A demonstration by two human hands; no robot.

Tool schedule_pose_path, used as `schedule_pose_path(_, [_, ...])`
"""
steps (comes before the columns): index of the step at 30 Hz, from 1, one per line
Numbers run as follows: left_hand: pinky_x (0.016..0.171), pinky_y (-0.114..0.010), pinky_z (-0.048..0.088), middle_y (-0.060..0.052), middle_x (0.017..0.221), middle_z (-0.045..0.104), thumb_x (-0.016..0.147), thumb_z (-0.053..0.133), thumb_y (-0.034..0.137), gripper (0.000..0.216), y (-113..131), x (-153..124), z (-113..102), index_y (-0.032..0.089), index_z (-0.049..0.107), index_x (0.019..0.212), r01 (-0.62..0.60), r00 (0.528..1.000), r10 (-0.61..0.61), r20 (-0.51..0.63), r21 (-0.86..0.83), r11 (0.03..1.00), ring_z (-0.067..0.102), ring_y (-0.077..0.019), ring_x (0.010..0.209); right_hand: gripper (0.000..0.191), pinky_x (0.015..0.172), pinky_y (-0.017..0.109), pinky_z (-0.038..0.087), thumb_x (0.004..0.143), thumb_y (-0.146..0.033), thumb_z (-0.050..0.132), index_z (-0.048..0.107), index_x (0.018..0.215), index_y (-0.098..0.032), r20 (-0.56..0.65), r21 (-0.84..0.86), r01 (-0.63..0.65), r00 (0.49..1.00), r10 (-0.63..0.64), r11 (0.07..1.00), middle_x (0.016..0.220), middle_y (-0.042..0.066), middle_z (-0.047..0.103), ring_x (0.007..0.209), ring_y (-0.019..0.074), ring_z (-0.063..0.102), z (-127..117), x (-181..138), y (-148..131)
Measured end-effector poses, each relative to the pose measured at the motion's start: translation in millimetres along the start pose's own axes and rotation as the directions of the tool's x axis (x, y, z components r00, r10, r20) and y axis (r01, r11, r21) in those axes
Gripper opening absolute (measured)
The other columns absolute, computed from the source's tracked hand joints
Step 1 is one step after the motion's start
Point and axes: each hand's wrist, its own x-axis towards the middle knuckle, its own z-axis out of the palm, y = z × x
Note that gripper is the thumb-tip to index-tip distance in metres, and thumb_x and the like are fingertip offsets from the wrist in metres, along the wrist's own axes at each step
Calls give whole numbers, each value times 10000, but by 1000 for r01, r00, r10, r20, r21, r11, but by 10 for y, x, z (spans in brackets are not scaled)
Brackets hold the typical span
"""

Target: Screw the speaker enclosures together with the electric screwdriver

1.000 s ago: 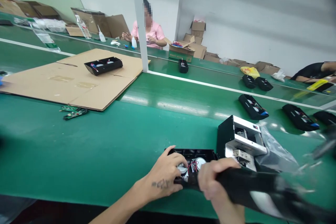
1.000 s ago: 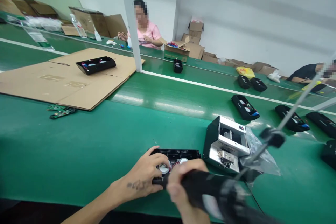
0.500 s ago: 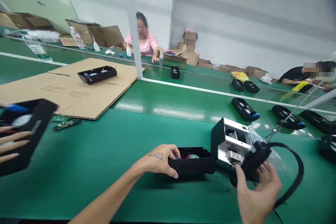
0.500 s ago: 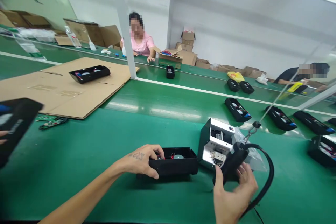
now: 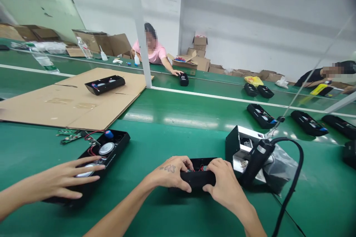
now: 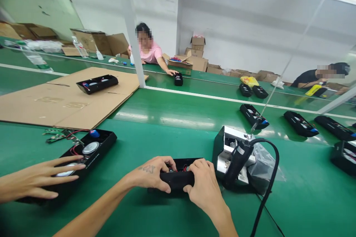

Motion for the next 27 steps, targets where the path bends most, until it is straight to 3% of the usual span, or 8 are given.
schedule_pose_path(8, [898, -326, 528, 15, 1320, 765, 596, 957, 482, 375, -3, -35, 22, 231, 694, 692, -7, 1000, 7, 5, 4, 1000, 695, -301, 1190, 422, 1144, 584, 427, 626, -29, 868, 567, 829, -244, -25, 15, -70, 997, 71, 997, 1067, 43, 750, 1169, 326, 681, 97, 3, -25])
schedule_pose_path(14, [818, -309, 553, -19, 1254, 803, 550, 991, 500, 454, -99, 88, -41, 232, 744, 820, 7, 999, -6, 40, -40, 999, 745, -269, 1027, 366, 1169, 569, 390, 675, -70, 873, 606, 860, -240, 40, -23, -57, 998, 58, 998, 1044, 34, 738, 1121, 311, 660, -12, 76, -48])
schedule_pose_path(19, [793, -299, 549, -14, 1158, 805, 526, 990, 552, 531, -160, 223, -166, 232, 752, 877, 38, 996, -32, 79, -76, 996, 741, -246, 947, 362, 1013, 464, 457, 756, -173, 887, 703, 1060, -246, 140, -40, -5, 990, 11, 999, 1053, 26, 747, 1046, 286, 652, -138, 245, -110])
schedule_pose_path(27, [863, -289, 525, 20, 1236, 755, 559, 964, 550, 393, -120, 220, -210, 243, 759, 697, -4, 995, 9, 96, -57, 998, 710, -243, 1054, 360, 771, 342, 404, 721, -261, 974, 782, 1025, -265, 207, -35, -18, 978, 24, 999, 1067, -11, 733, 910, 222, 678, -123, 426, -187])
